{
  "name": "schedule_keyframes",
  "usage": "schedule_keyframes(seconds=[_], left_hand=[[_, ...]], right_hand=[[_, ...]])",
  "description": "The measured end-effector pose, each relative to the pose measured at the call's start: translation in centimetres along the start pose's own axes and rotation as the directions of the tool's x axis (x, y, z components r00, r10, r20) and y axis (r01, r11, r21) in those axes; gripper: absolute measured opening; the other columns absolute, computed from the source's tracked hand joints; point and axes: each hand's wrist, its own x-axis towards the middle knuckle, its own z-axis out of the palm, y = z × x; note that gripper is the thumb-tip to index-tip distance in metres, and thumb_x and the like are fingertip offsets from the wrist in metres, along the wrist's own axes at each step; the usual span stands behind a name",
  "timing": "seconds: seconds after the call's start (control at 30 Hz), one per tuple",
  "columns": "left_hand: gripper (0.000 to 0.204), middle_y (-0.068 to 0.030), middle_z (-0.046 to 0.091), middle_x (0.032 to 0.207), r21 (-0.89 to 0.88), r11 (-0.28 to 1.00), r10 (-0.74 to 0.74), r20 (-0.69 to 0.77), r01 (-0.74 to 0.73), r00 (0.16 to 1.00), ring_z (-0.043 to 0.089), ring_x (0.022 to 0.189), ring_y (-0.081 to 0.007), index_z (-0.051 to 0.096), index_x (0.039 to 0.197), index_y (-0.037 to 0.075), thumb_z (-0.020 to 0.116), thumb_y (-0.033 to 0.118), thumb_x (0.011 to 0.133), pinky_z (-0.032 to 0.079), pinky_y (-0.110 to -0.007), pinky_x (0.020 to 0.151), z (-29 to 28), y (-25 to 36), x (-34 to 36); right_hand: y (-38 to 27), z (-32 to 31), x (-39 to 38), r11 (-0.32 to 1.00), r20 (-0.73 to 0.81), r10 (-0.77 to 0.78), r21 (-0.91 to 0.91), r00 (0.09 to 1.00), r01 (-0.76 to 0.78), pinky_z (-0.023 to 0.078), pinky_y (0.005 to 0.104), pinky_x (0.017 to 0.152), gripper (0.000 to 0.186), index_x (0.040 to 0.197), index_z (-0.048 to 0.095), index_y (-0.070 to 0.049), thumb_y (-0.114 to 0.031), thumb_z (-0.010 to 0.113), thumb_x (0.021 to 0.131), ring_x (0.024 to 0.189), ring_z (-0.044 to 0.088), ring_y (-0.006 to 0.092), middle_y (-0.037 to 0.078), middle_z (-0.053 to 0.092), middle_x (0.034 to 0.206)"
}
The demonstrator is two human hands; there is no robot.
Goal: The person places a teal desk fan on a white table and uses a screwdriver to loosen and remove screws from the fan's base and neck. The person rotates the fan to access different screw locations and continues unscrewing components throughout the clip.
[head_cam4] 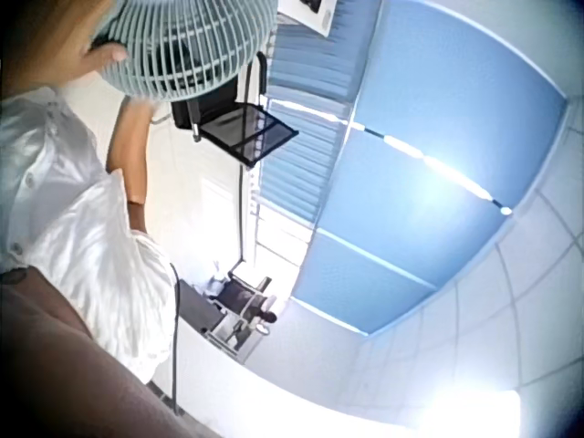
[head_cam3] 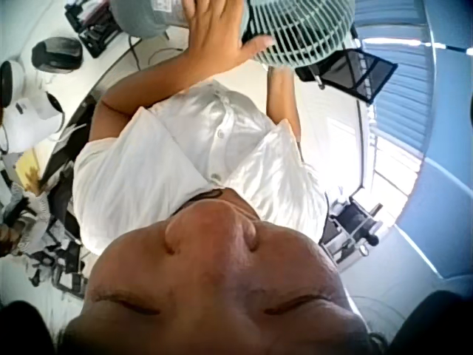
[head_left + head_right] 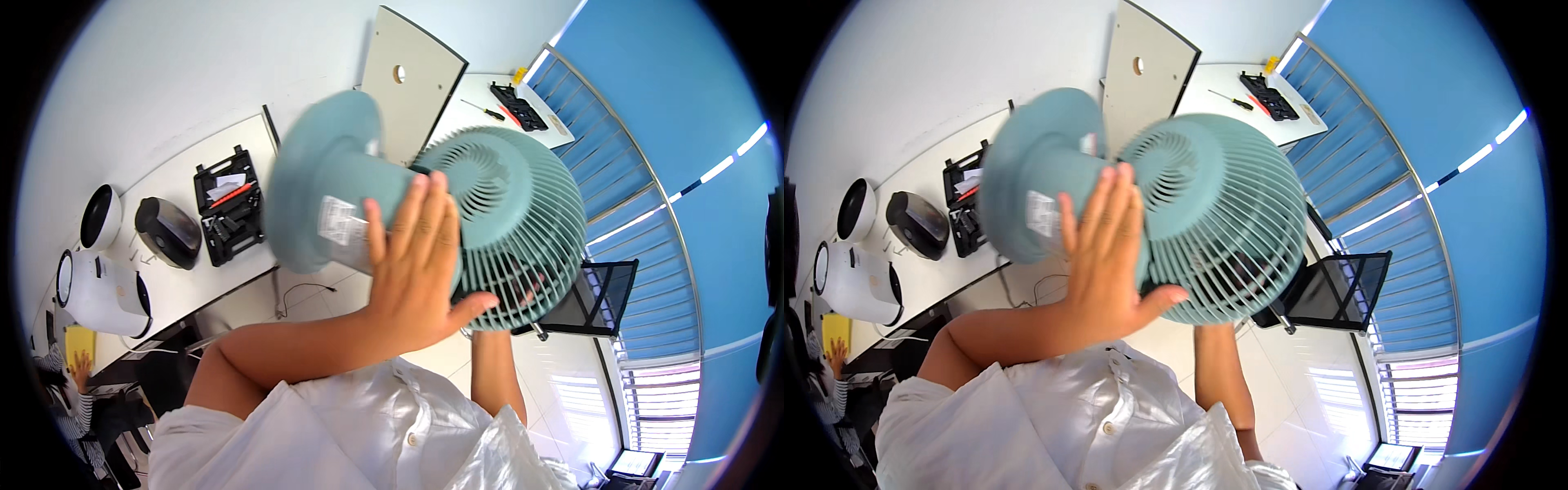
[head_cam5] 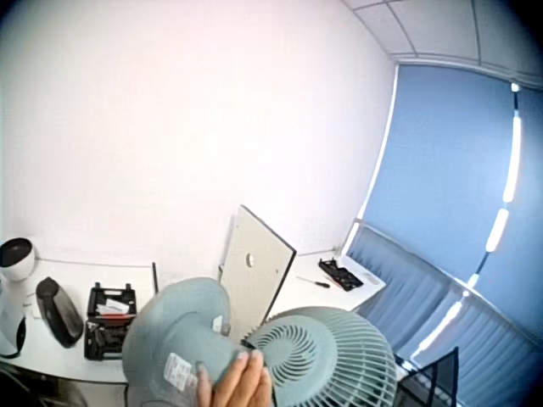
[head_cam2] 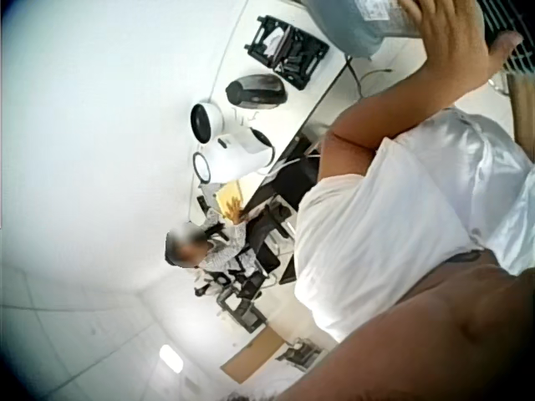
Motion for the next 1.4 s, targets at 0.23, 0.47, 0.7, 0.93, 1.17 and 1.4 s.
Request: schedule_keyframes(seconds=[0.23,0.47,0.7,0.93,1.17,1.4], left_hand=[[0.098,-0.0303,0.013,0.15,-0.437,0.892,0.121,-0.021,-0.118,0.992,0.011,0.141,-0.0435,0.024,0.137,-0.015,0.048,0.064,0.084,0.003,-0.064,0.107,11.8,3.8,5.3],[0.101,-0.0265,0.008,0.153,-0.71,0.701,0.108,0.004,-0.073,0.994,0.007,0.142,-0.0423,0.014,0.143,-0.012,0.047,0.065,0.085,0.001,-0.061,0.109,24.0,0.4,13.7],[0.093,-0.022,0.01,0.154,-0.819,0.573,0.041,0.075,0.038,0.996,0.01,0.143,-0.0381,0.011,0.147,-0.003,0.047,0.06,0.088,0.002,-0.057,0.111,36.8,-10.0,23.9],[0.083,-0.0211,0.014,0.154,-0.858,0.471,-0.148,0.149,0.202,0.978,0.015,0.142,-0.0364,0.015,0.147,-0.001,0.047,0.053,0.092,0.008,-0.049,0.113,45.5,-19.6,27.3],[0.081,-0.0201,0.013,0.154,-0.841,0.412,-0.38,0.192,0.351,0.905,0.014,0.142,-0.0357,0.015,0.147,0.0,0.045,0.052,0.093,0.012,-0.045,0.114,49.3,-23.7,27.6],[0.08,-0.0219,0.007,0.155,-0.789,0.44,-0.537,0.152,0.429,0.83,0.009,0.143,-0.035,0.011,0.147,-0.002,0.042,0.051,0.095,0.011,-0.044,0.114,51.3,-25.7,28.2]], right_hand=[[-10.4,-7.7,1.1,0.972,-0.184,-0.233,-0.064,0.955,0.225,0.053,0.0416,0.091,0.054,0.133,0.046,-0.004,-0.042,0.042,0.095,0.11,0.057,0.0304,0.016,0.052,0.129],[-13.8,-12.5,9.6,0.926,-0.369,-0.363,-0.249,0.856,0.285,0.057,0.0375,0.082,0.05,0.128,0.049,-0.002,-0.039,0.043,0.095,0.101,0.062,0.0279,0.015,0.058,0.12],[-9.7,-15.6,26.2,0.892,-0.331,-0.428,-0.303,0.841,0.335,0.049,0.0375,0.095,0.046,0.133,0.044,-0.004,-0.033,0.042,0.098,0.111,0.057,0.0245,0.011,0.056,0.126],[-2.6,-18.7,38.5,0.937,-0.461,-0.21,-0.347,0.862,0.042,0.04,0.0358,0.1,0.056,0.134,0.045,-0.007,-0.05,0.033,0.099,0.119,0.05,0.022,0.007,0.053,0.13],[0.4,-19.4,47.2,0.881,-0.255,0.051,-0.443,0.965,-0.164,0.036,0.0362,0.104,0.062,0.142,0.034,-0.008,-0.051,0.038,0.097,0.124,0.045,0.0219,0.008,0.045,0.137],[2.8,-17.5,55.6,0.841,-0.056,0.191,-0.505,0.98,-0.193,0.038,0.0355,0.102,0.076,0.142,0.03,-0.003,-0.055,0.05,0.09,0.123,0.044,0.0229,0.013,0.044,0.135]])
